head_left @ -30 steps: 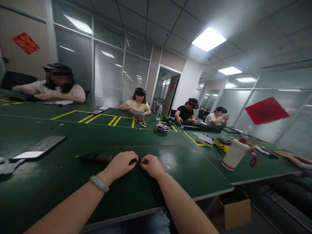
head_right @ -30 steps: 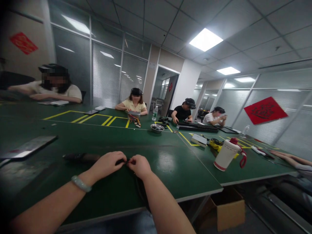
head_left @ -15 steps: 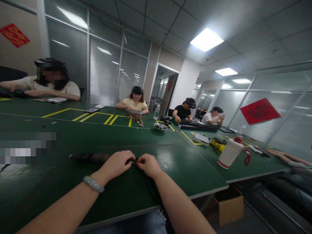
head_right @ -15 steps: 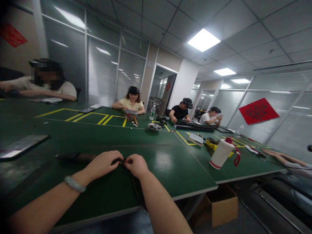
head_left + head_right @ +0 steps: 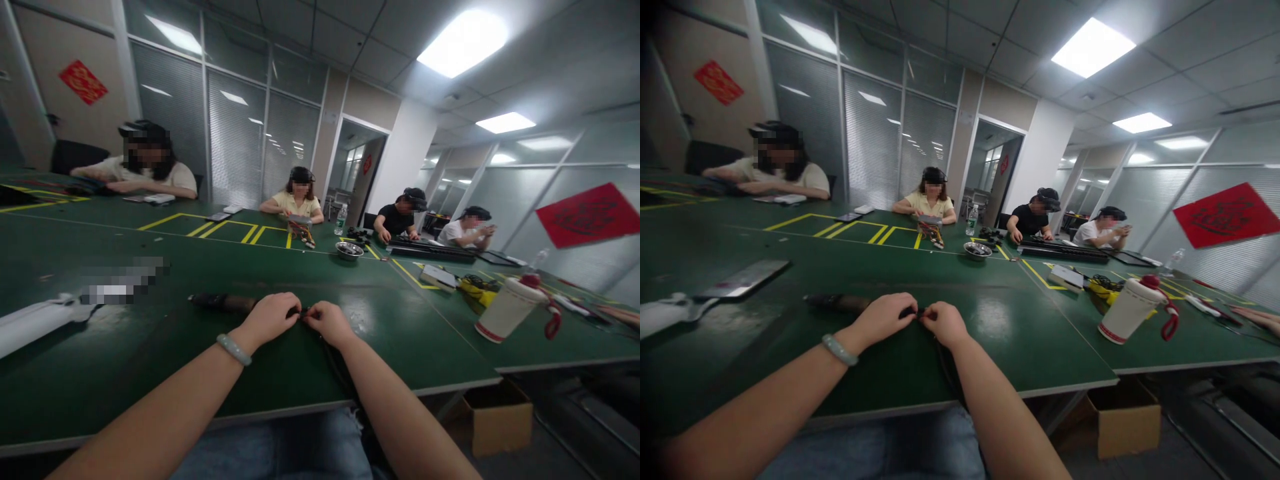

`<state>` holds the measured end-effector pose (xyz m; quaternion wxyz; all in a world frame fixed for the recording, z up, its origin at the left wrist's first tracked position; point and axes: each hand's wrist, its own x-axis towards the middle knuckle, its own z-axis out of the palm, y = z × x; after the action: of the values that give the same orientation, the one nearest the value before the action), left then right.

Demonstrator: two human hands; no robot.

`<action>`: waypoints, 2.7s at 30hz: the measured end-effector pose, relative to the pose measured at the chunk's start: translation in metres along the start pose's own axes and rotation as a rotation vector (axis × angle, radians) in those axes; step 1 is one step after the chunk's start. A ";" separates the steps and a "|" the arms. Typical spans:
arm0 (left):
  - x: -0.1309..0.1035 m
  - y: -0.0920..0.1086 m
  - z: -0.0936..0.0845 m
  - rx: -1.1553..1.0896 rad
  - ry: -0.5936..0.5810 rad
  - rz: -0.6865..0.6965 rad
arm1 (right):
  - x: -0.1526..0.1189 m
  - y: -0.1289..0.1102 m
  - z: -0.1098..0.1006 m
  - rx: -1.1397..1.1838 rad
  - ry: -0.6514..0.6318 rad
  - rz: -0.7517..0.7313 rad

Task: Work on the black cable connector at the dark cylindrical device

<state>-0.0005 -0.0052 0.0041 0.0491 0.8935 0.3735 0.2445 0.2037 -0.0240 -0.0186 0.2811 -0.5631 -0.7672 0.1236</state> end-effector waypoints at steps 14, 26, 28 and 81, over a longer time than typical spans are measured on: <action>0.000 0.002 -0.001 0.004 0.022 0.013 | -0.001 0.000 0.000 0.007 0.014 -0.013; -0.001 0.007 -0.001 0.036 0.043 0.029 | -0.001 0.003 0.004 0.023 0.038 -0.013; -0.001 0.008 -0.001 0.039 0.047 0.031 | 0.000 0.003 0.004 0.022 0.040 -0.018; -0.002 0.005 -0.003 0.023 0.002 -0.044 | 0.000 -0.001 0.003 0.012 0.029 0.022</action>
<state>-0.0003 -0.0104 0.0069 0.0440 0.8853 0.3959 0.2400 0.2016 -0.0242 -0.0209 0.2942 -0.5715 -0.7560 0.1233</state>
